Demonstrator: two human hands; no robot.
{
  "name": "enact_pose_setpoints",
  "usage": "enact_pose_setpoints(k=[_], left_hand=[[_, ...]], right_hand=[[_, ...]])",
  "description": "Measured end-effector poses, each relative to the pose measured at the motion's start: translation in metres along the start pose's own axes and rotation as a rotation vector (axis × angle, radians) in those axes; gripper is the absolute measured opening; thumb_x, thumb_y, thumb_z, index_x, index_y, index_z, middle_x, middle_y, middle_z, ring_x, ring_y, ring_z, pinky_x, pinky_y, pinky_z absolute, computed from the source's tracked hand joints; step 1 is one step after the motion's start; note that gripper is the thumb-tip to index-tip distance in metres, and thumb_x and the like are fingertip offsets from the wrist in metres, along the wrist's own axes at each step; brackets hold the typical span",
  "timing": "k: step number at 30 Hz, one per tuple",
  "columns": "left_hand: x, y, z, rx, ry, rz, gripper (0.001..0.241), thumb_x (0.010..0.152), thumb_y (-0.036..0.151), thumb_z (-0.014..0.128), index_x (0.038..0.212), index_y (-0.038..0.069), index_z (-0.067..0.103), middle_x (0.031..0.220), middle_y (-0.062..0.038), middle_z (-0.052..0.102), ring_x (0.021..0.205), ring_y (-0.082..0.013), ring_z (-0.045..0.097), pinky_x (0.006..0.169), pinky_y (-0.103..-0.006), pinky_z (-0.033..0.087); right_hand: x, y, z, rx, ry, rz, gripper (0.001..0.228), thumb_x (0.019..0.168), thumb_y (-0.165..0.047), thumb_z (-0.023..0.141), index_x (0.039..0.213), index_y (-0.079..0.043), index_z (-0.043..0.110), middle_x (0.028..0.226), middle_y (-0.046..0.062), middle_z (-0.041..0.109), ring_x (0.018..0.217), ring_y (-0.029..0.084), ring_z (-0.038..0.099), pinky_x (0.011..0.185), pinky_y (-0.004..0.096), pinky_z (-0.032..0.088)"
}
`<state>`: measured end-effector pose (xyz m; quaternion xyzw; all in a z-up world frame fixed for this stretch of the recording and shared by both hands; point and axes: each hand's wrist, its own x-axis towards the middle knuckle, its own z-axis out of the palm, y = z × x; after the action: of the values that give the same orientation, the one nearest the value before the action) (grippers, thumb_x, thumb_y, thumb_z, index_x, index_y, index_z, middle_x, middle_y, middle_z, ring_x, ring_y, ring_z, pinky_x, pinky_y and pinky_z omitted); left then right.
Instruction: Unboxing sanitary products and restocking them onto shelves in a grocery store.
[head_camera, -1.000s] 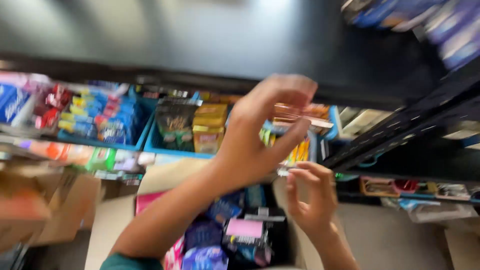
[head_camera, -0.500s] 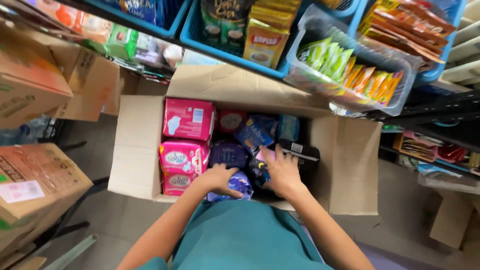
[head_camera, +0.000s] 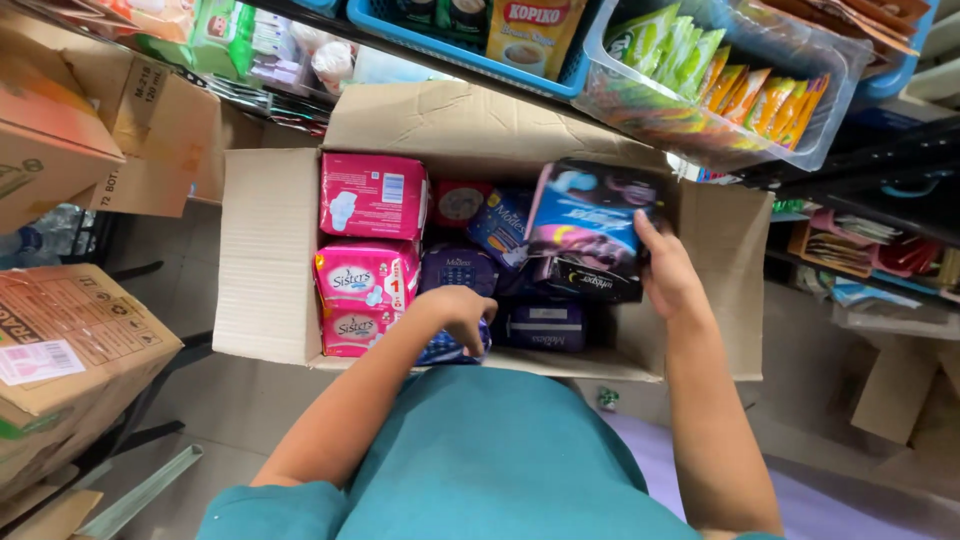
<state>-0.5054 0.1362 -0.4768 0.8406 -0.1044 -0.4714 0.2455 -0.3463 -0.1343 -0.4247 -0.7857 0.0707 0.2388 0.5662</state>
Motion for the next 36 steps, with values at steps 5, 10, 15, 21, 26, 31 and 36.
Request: enact_pose_setpoints(k=[5, 10, 15, 21, 26, 31, 36], left_hand=[[-0.035, -0.011, -0.032, -0.202, 0.054, 0.084, 0.055, 0.063, 0.033, 0.077, 0.116, 0.020, 0.071, 0.098, -0.013, 0.077, 0.095, -0.0304, 0.074, 0.082, -0.0422, 0.057], [-0.045, -0.030, -0.047, -0.427, 0.324, -0.028, 0.044, 0.072, 0.030, 0.072, 0.113, 0.017, 0.069, 0.096, -0.017, 0.076, 0.091, -0.0326, 0.073, 0.082, -0.0407, 0.056], [-0.027, -0.044, -0.051, -0.841, 0.616, -0.048, 0.033, 0.079, 0.020, 0.065, 0.110, 0.009, 0.065, 0.094, -0.020, 0.074, 0.091, -0.0353, 0.073, 0.082, -0.0430, 0.056], [-0.052, 0.031, -0.062, -0.418, 1.450, -0.081, 0.054, 0.082, 0.010, 0.065, 0.133, 0.001, 0.050, 0.116, -0.029, 0.061, 0.110, -0.0467, 0.060, 0.097, -0.0483, 0.047], [-0.025, 0.069, 0.011, 0.066, 1.023, 0.326, 0.024, 0.083, 0.007, 0.064, 0.106, 0.002, 0.065, 0.110, -0.020, 0.065, 0.113, -0.0403, 0.061, 0.102, -0.0482, 0.050], [0.094, 0.028, 0.099, 0.277, 0.309, 0.224, 0.027, 0.087, 0.015, 0.062, 0.110, 0.006, 0.073, 0.112, -0.021, 0.068, 0.111, -0.0388, 0.063, 0.098, -0.0482, 0.051], [0.212, -0.028, 0.190, 0.400, 0.288, -0.024, 0.040, 0.106, 0.024, 0.050, 0.142, 0.009, 0.061, 0.126, -0.020, 0.068, 0.118, -0.0397, 0.063, 0.097, -0.0509, 0.051]], right_hand=[[0.036, 0.093, -0.010, 0.011, -0.327, -0.031, 0.078, 0.084, -0.037, 0.073, 0.150, -0.008, 0.045, 0.153, 0.009, 0.053, 0.139, 0.026, 0.046, 0.117, 0.037, 0.032], [0.029, 0.124, 0.004, -1.338, -0.296, -0.419, 0.082, 0.062, -0.033, 0.090, 0.133, -0.003, 0.062, 0.153, 0.027, 0.045, 0.143, 0.043, 0.035, 0.118, 0.048, 0.026], [0.009, 0.094, 0.026, -1.324, -0.165, -0.290, 0.090, 0.059, -0.043, 0.092, 0.131, 0.001, 0.062, 0.137, 0.020, 0.057, 0.131, 0.037, 0.049, 0.112, 0.050, 0.036], [-0.026, 0.069, 0.024, -1.283, 0.015, -0.378, 0.067, 0.069, -0.041, 0.087, 0.121, -0.003, 0.069, 0.128, 0.016, 0.061, 0.125, 0.035, 0.053, 0.106, 0.050, 0.040], [-0.008, 0.099, 0.005, -0.953, 0.364, -0.667, 0.016, 0.104, -0.023, 0.070, 0.115, -0.011, 0.073, 0.112, 0.008, 0.074, 0.100, 0.030, 0.071, 0.083, 0.040, 0.057], [-0.008, 0.033, -0.001, -1.325, -0.135, -0.233, 0.027, 0.077, -0.031, 0.080, 0.096, -0.011, 0.079, 0.093, 0.011, 0.076, 0.087, 0.032, 0.074, 0.074, 0.044, 0.059], [-0.009, 0.123, 0.039, -1.359, -0.815, -0.082, 0.097, 0.062, -0.042, 0.089, 0.146, -0.016, 0.049, 0.113, 0.021, 0.071, 0.104, 0.037, 0.069, 0.092, 0.045, 0.056]])
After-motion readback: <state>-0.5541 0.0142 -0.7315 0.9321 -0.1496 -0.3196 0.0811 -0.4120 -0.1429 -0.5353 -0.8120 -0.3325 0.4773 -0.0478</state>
